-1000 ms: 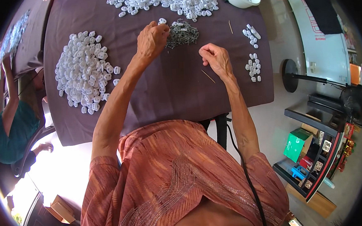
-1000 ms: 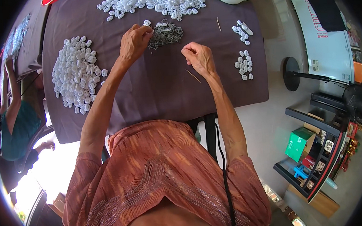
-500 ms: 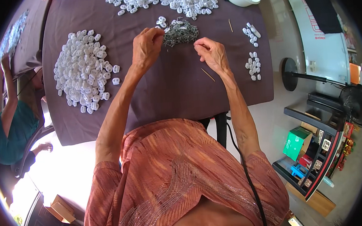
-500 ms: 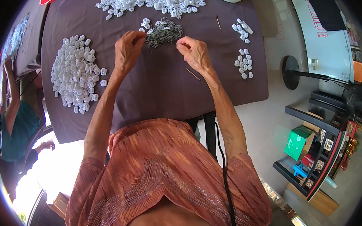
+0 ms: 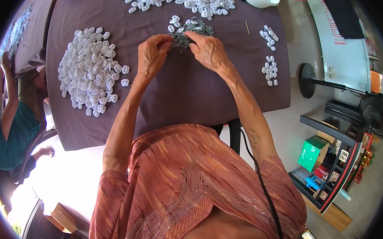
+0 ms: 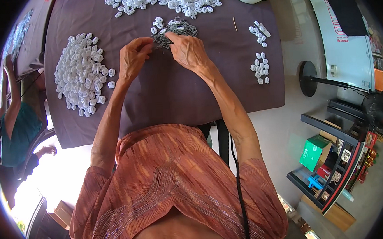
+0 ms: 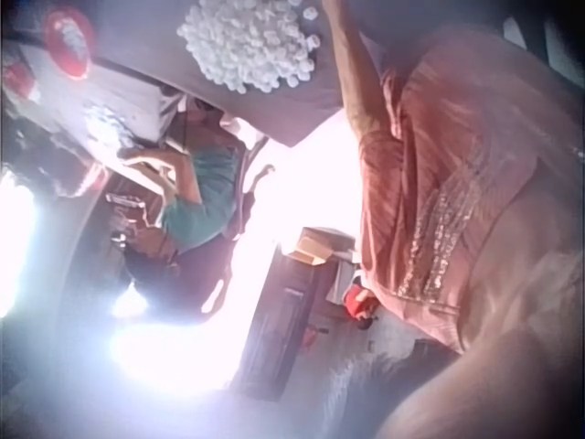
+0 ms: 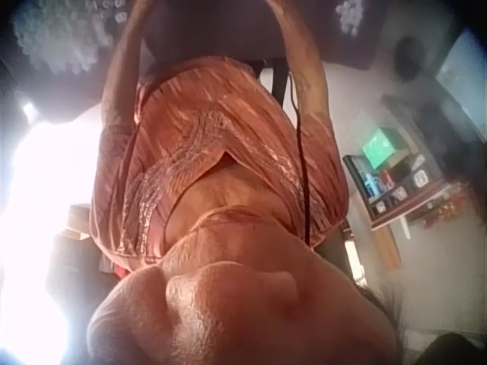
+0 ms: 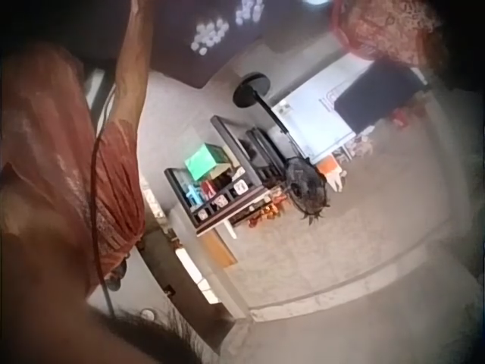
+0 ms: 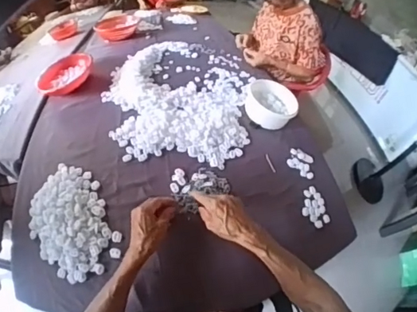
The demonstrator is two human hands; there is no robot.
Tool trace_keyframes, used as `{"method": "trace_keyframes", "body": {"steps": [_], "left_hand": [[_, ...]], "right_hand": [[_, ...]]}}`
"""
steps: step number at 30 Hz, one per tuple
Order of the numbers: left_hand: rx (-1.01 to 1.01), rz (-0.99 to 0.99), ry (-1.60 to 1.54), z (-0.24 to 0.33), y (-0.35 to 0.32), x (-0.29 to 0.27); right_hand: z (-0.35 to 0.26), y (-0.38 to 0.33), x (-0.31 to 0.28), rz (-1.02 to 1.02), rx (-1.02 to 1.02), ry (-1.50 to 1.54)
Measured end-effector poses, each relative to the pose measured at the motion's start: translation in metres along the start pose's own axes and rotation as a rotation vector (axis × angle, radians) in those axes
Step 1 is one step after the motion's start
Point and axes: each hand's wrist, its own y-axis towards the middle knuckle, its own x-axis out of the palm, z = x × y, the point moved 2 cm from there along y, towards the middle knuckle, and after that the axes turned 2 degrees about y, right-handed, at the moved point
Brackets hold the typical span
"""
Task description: The person assembles plastic cord locks by inserting metal springs into plastic toggle pieces by hand.
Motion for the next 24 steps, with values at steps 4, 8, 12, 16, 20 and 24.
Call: {"method": "trace_keyframes", "body": {"steps": [4, 8, 12, 16, 20, 24], "left_hand": [[0.094, 0.099, 0.14, 0.003, -0.003, -0.008], [0.245, 0.13, 0.348, 0.006, -0.01, -0.004], [0.315, 0.145, 0.559, 0.014, -0.013, 0.008], [0.351, 0.147, 0.601, 0.013, -0.012, 0.011], [0.217, 0.114, 0.309, 0.013, -0.013, 0.006], [-0.124, -0.065, -0.21, 0.017, -0.013, 0.004]], "right_hand": [[0.008, -0.001, 0.003, -0.029, -0.012, -0.084], [0.013, -0.009, 0.001, 0.069, -0.123, -0.067], [0.009, -0.011, 0.0, 0.064, -0.109, -0.044], [0.007, -0.014, -0.001, 0.078, -0.112, 0.008], [0.004, -0.013, 0.002, 0.132, -0.093, 0.278], [-0.004, -0.012, -0.006, 0.065, 0.045, 0.42]]}}
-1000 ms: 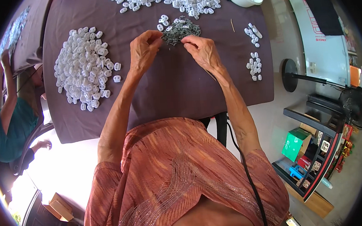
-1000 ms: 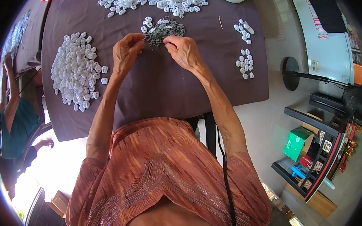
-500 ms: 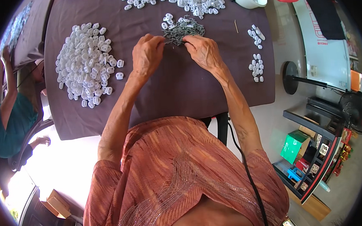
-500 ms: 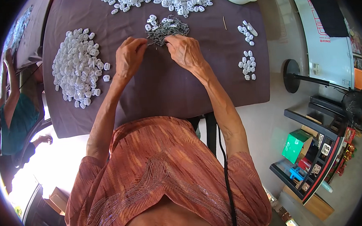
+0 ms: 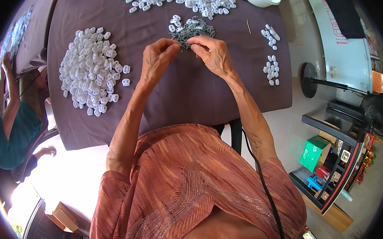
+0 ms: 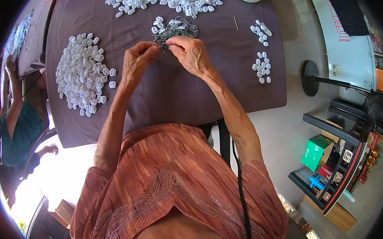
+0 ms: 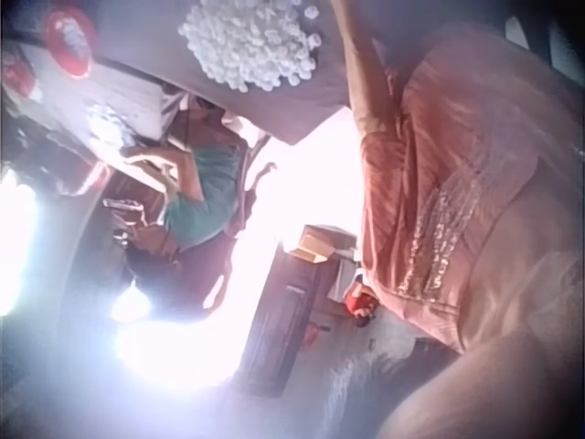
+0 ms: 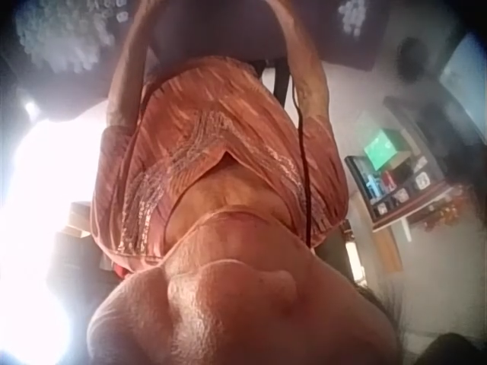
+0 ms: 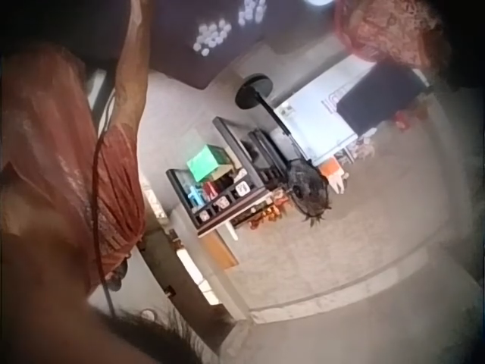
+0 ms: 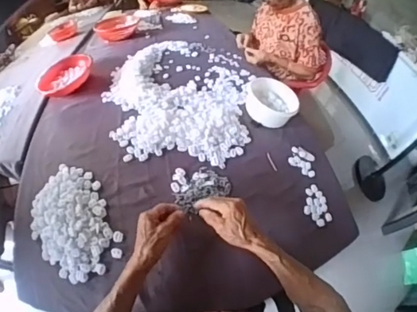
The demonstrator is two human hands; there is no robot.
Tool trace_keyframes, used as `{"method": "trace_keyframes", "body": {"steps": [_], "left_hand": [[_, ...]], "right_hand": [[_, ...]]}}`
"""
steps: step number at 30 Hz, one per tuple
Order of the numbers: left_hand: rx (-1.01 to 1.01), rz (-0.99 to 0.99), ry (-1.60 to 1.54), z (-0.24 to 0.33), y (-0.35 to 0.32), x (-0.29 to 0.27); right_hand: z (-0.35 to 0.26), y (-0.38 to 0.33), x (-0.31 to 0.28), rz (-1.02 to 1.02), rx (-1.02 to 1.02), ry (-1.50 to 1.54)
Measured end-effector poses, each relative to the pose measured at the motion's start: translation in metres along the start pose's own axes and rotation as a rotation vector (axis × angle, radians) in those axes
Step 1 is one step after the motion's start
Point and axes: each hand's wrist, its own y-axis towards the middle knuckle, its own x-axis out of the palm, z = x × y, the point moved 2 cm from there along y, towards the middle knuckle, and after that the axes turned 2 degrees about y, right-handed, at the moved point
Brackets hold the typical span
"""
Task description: The person assembles plastic cord locks by inserting metal springs into plastic toggle pieces by hand.
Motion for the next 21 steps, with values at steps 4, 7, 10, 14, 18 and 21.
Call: {"method": "trace_keyframes", "body": {"steps": [4, 7, 10, 14, 18, 21], "left_hand": [[-0.264, -0.147, -0.563, 0.0, -0.003, 0.009], [-0.281, -0.166, -0.631, 0.0, -0.004, 0.014], [-0.285, -0.202, -0.582, 0.002, -0.005, 0.015], [-0.274, -0.207, -0.572, 0.004, -0.005, 0.019], [-0.298, -0.196, -0.642, 0.007, -0.007, 0.023], [-0.279, -0.178, -0.641, 0.008, -0.007, 0.026]], "right_hand": [[-0.009, -0.001, -0.002, -0.004, 0.055, 0.106], [-0.013, -0.001, -0.002, 0.01, 0.029, 0.132], [-0.016, -0.001, -0.002, 0.032, -0.057, 0.085], [-0.013, -0.001, -0.002, 0.072, -0.091, 0.008], [-0.007, -0.002, -0.002, 0.071, -0.073, 0.029], [-0.006, -0.004, -0.002, 0.08, -0.035, 0.084]]}}
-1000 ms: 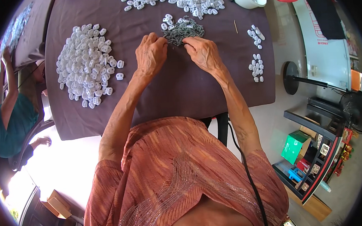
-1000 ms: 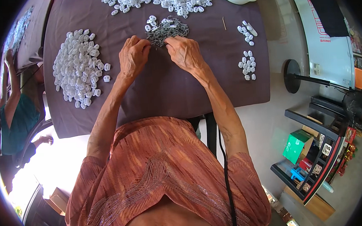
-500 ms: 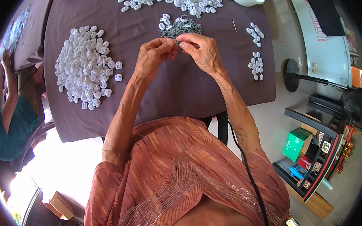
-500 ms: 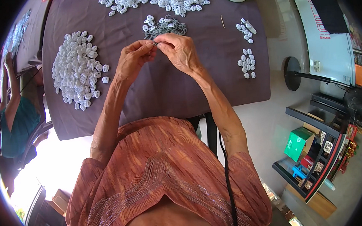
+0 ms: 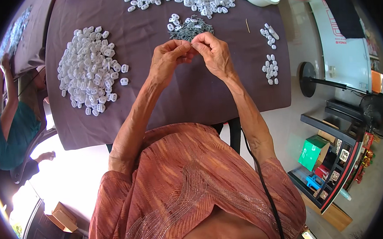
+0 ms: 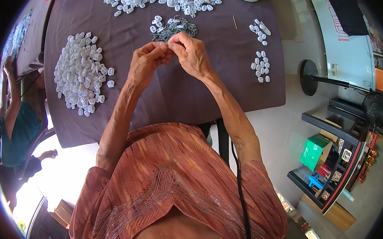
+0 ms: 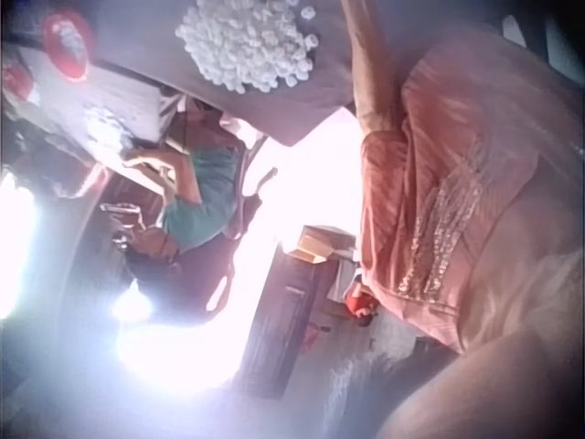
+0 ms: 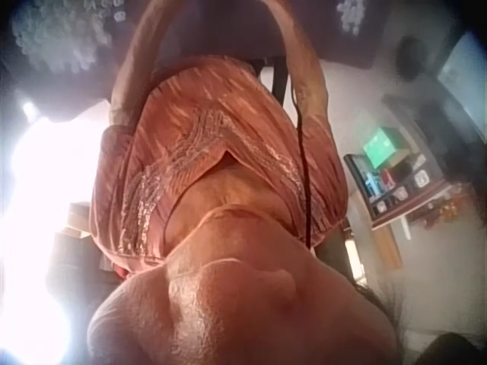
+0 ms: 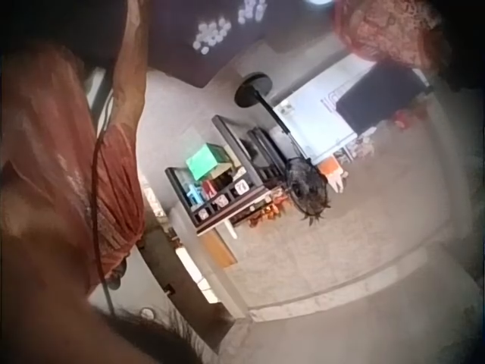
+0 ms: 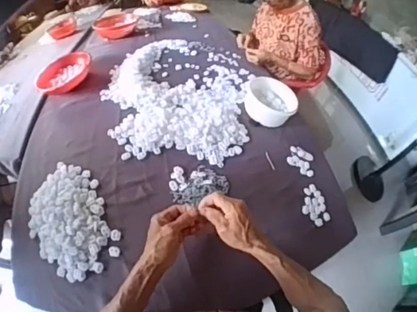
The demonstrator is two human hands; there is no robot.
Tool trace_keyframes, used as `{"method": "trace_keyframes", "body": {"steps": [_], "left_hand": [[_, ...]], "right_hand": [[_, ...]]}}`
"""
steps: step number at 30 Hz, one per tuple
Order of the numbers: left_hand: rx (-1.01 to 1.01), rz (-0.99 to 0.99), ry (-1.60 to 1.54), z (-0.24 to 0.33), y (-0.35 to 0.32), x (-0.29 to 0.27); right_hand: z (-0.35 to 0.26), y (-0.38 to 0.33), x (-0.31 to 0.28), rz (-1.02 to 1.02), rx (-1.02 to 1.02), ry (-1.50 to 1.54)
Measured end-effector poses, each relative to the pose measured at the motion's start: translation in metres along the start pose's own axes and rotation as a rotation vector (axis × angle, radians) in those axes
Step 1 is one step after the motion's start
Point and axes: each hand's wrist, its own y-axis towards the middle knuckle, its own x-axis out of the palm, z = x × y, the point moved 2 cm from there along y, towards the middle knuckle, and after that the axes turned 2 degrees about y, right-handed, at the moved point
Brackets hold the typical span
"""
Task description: The person assembles plastic cord locks by inserting metal springs into plastic toggle pieces by hand.
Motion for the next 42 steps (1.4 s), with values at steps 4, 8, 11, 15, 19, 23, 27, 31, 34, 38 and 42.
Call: {"method": "trace_keyframes", "body": {"steps": [4, 8, 11, 15, 19, 23, 27, 31, 34, 38, 42], "left_hand": [[0.062, 0.019, 0.048, 0.0, -0.001, 0.0], [0.1, 0.028, 0.056, -0.003, 0.001, -0.002], [0.106, 0.038, 0.068, -0.003, 0.001, 0.001], [0.086, 0.077, -0.048, -0.008, 0.004, 0.0], [0.052, 0.101, -0.148, -0.008, 0.004, -0.002], [0.083, 0.111, -0.12, -0.01, 0.005, -0.003], [0.109, 0.114, -0.077, -0.009, 0.004, -0.002], [0.104, 0.116, -0.079, -0.008, 0.003, 0.001], [0.13, 0.119, -0.04, -0.007, 0.001, 0.001], [0.154, 0.104, -0.004, -0.006, 0.003, 0.0], [0.148, 0.071, 0.032, -0.006, 0.003, -0.001]], "right_hand": [[0.003, 0.0, -0.004, -0.004, 0.176, 0.132], [0.001, 0.0, -0.006, -0.147, 0.23, -0.04], [0.006, -0.002, -0.005, -0.112, 0.212, -0.029], [0.008, -0.003, -0.004, -0.078, 0.173, 0.001], [0.003, -0.002, -0.006, -0.065, 0.202, 0.045], [-0.002, -0.003, -0.007, -0.152, 0.263, -0.072], [0.005, -0.005, -0.004, -0.123, 0.248, -0.004], [0.001, -0.004, -0.005, -0.066, 0.205, 0.05], [0.006, -0.004, -0.003, -0.088, 0.189, 0.007], [0.007, -0.002, -0.002, -0.097, 0.208, 0.061], [0.007, -0.006, -0.001, -0.101, 0.22, 0.138]]}}
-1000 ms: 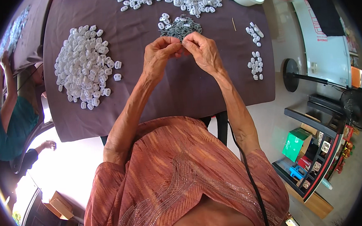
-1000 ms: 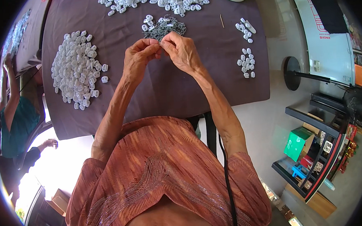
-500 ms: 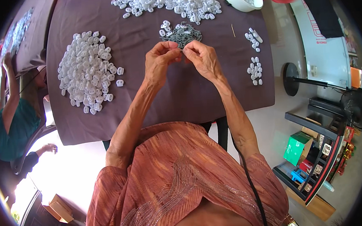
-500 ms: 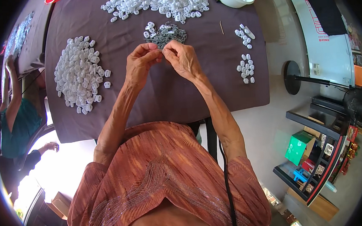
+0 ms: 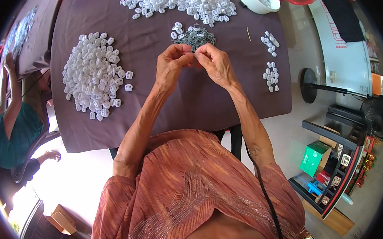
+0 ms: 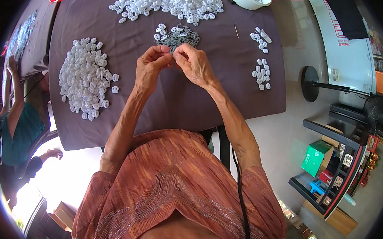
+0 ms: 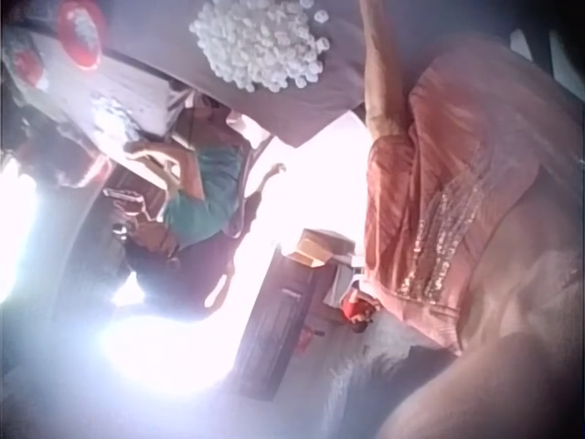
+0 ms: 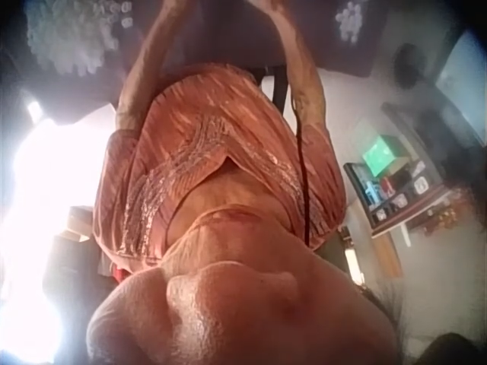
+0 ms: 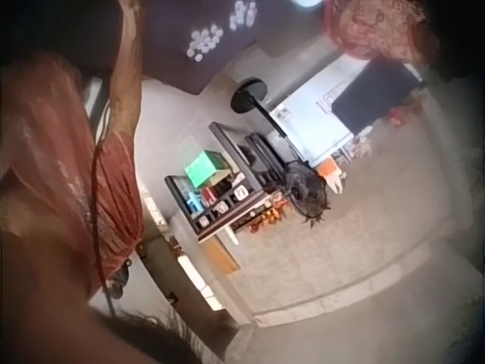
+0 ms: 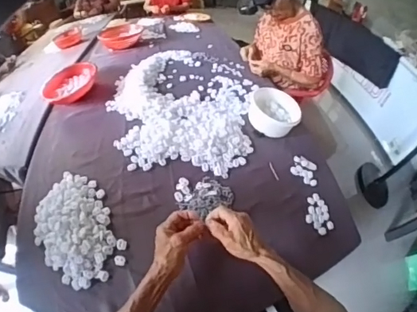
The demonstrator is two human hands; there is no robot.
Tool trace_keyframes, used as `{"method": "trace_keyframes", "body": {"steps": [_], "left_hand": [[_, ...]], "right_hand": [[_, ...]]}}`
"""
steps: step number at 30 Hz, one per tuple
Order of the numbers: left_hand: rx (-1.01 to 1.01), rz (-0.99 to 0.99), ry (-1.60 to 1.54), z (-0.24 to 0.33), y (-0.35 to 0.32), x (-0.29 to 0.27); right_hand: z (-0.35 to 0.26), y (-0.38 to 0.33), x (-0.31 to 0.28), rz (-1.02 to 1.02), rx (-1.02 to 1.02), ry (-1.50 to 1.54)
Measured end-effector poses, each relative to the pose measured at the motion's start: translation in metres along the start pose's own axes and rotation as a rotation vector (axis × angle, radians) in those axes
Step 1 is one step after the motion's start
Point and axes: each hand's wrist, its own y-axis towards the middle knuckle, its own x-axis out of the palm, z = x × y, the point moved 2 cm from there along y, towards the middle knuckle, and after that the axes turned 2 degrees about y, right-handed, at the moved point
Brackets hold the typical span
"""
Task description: The person assembles plastic cord locks by inserting metal springs into plastic toggle pieces by hand.
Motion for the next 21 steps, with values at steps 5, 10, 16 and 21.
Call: {"method": "trace_keyframes", "body": {"steps": [5, 10, 16, 21], "left_hand": [[-0.024, -0.032, 0.014, -0.001, -0.001, 0.003], [0.155, 0.061, 0.602, 0.001, -0.002, 0.002], [0.474, 0.09, 0.893, -0.001, 0.004, 0.004], [0.655, 0.234, 1.043, 0.014, 0.032, -0.014]], "right_hand": [[-0.004, -0.001, -0.001, 0.075, -0.074, -0.069], [0.001, -0.001, -0.01, 0.093, -0.018, -0.021], [0.011, -0.007, -0.032, 0.165, -0.024, -0.284], [0.032, -0.011, -0.045, 0.105, 0.104, -0.052]]}}
